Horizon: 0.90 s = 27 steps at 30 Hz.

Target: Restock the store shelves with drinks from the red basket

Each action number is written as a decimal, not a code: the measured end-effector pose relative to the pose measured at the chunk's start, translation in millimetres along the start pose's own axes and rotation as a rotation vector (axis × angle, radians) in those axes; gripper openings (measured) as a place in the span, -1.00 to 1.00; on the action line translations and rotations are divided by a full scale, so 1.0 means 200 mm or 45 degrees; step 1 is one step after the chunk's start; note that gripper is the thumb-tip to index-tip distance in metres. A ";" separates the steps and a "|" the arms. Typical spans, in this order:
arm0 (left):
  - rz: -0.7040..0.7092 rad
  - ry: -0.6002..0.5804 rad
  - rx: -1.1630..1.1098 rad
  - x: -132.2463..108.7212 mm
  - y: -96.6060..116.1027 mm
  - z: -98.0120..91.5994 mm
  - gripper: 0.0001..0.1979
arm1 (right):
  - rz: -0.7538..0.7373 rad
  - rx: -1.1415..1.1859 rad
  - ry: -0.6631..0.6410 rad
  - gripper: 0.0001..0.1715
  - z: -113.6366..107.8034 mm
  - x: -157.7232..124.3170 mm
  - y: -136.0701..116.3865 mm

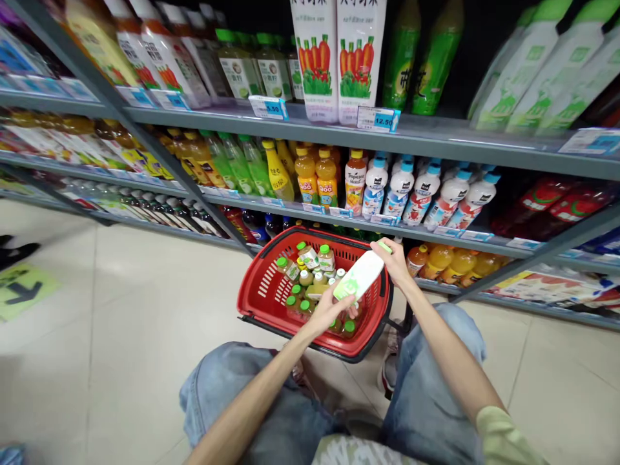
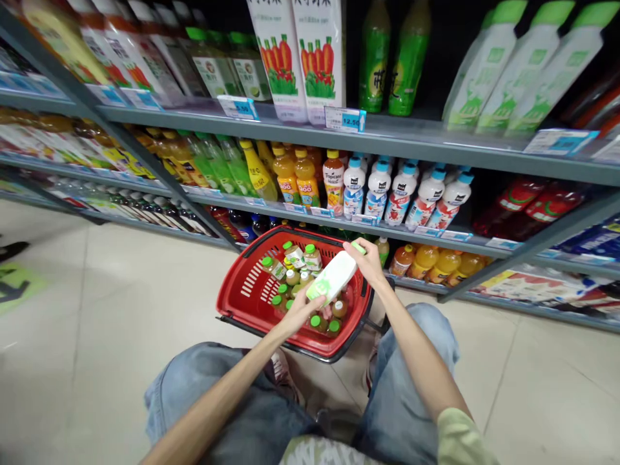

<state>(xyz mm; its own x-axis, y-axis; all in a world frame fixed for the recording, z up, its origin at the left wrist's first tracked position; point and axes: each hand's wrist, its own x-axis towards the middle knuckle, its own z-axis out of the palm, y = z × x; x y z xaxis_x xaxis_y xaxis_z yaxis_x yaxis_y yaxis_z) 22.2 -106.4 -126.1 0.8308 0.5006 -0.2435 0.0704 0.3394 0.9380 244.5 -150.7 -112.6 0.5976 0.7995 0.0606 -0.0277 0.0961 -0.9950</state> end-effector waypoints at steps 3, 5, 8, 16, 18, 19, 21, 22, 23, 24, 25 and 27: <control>-0.019 0.046 -0.041 0.01 -0.02 0.03 -0.25 | 0.012 0.061 0.047 -0.49 0.01 0.02 0.02; -0.007 0.106 -0.029 0.03 -0.04 0.04 -0.14 | 0.016 0.085 0.110 -0.50 0.02 0.03 0.04; 0.052 0.188 0.056 0.05 -0.07 0.05 -0.06 | 0.019 0.111 0.186 -0.49 0.02 0.04 0.05; 0.253 0.445 0.396 0.07 -0.09 0.03 -0.29 | 0.009 0.117 0.234 -0.47 0.05 0.05 0.03; 0.215 0.423 0.318 0.05 -0.08 0.04 -0.25 | 0.006 0.122 0.217 -0.47 0.05 0.04 0.03; 0.187 0.399 0.255 0.04 -0.08 0.04 -0.22 | 0.007 0.129 0.199 -0.48 0.06 0.04 0.03; 0.122 0.346 0.131 0.02 -0.07 0.04 -0.15 | 0.016 0.146 0.149 -0.49 0.06 0.03 0.02; 0.098 0.325 0.093 0.01 -0.06 0.03 -0.11 | 0.018 0.157 0.123 -0.49 0.06 0.03 0.02; 0.081 0.307 0.076 0.00 -0.05 0.03 -0.08 | 0.014 0.166 0.102 -0.49 0.07 0.03 0.02; 0.072 0.288 0.079 -0.01 -0.04 0.02 -0.05 | 0.007 0.174 0.083 -0.49 0.07 0.03 0.02; 0.070 0.269 0.093 -0.02 -0.03 0.01 -0.04 | -0.004 0.178 0.067 -0.49 0.07 0.03 0.02; 0.066 0.224 0.119 -0.03 -0.01 -0.01 -0.02 | -0.029 0.183 0.038 -0.49 0.07 0.04 0.02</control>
<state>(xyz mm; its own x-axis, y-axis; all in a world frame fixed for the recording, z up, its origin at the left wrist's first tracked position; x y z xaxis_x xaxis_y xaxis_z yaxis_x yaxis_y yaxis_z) 16.1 -108.8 -127.1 0.7258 0.6498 -0.2260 0.0881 0.2380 0.9673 238.0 -134.6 -115.1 0.6230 0.7783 0.0781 -0.1272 0.1993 -0.9716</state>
